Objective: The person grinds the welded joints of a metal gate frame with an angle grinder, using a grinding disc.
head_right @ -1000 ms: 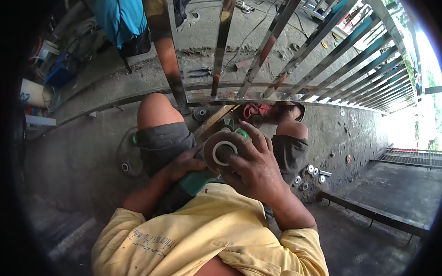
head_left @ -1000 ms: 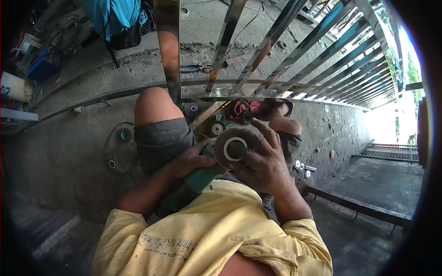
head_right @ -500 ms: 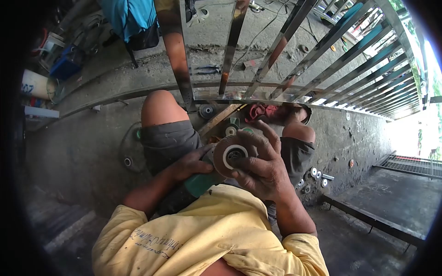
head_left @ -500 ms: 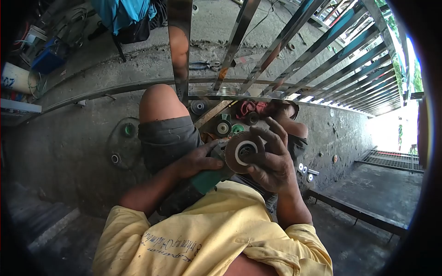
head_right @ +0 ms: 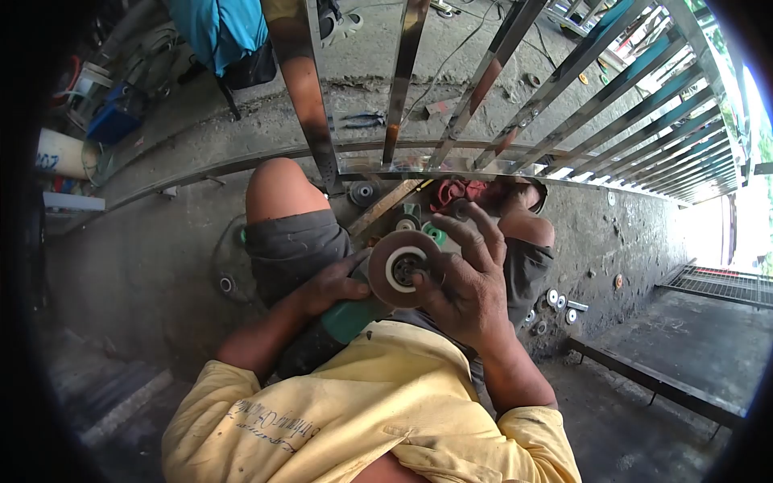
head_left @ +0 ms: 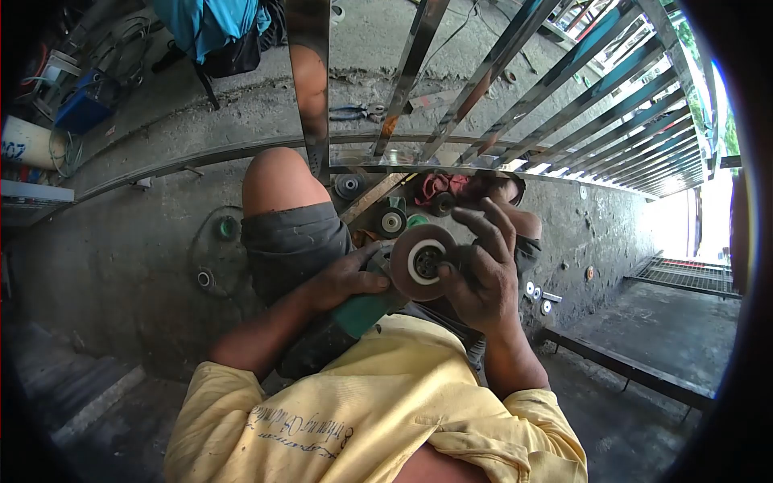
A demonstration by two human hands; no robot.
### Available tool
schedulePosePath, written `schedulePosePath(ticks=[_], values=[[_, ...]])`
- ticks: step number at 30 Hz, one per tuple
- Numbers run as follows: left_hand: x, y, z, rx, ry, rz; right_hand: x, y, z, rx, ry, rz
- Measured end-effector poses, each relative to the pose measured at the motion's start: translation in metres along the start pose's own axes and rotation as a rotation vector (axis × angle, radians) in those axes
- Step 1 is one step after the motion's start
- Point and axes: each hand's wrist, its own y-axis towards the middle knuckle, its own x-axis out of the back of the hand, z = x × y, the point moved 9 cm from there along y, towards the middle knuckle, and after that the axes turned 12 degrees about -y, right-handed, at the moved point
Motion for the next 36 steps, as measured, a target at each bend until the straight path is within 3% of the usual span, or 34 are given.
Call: schedulePosePath(ticks=[2, 5, 9, 13, 17, 24, 27, 30, 33, 36], values=[[-0.002, 0.000, -0.001, -0.008, -0.014, 0.013, 0.002, 0.005, 0.007, -0.032, -0.053, 0.021], [0.000, 0.004, 0.001, -0.051, 0.004, 0.018, -0.010, 0.002, 0.030, 0.077, 0.098, 0.139], [0.005, 0.003, 0.003, -0.060, 0.014, -0.008, -0.006, -0.002, 0.022, 0.145, 0.130, 0.003], [0.005, 0.001, 0.001, -0.050, 0.017, 0.017, 0.000, -0.001, 0.002, -0.063, 0.058, -0.067], [-0.002, 0.004, -0.005, -0.087, 0.078, 0.017, -0.014, 0.004, 0.029, -0.002, 0.045, 0.158], [0.003, -0.001, -0.001, -0.064, 0.004, 0.030, -0.018, 0.004, 0.028, 0.298, 0.278, -0.001], [0.009, -0.002, 0.002, -0.061, -0.063, 0.022, -0.016, 0.014, 0.030, 0.170, 0.221, 0.058], [0.003, 0.001, 0.001, -0.050, -0.046, 0.019, -0.007, 0.015, 0.024, 0.290, 0.264, 0.008], [-0.002, 0.002, -0.002, -0.009, 0.013, -0.023, -0.003, 0.015, 0.005, 0.223, 0.407, -0.034], [0.002, 0.001, 0.000, 0.017, 0.030, -0.048, -0.001, 0.012, -0.009, 0.101, 0.360, -0.096]])
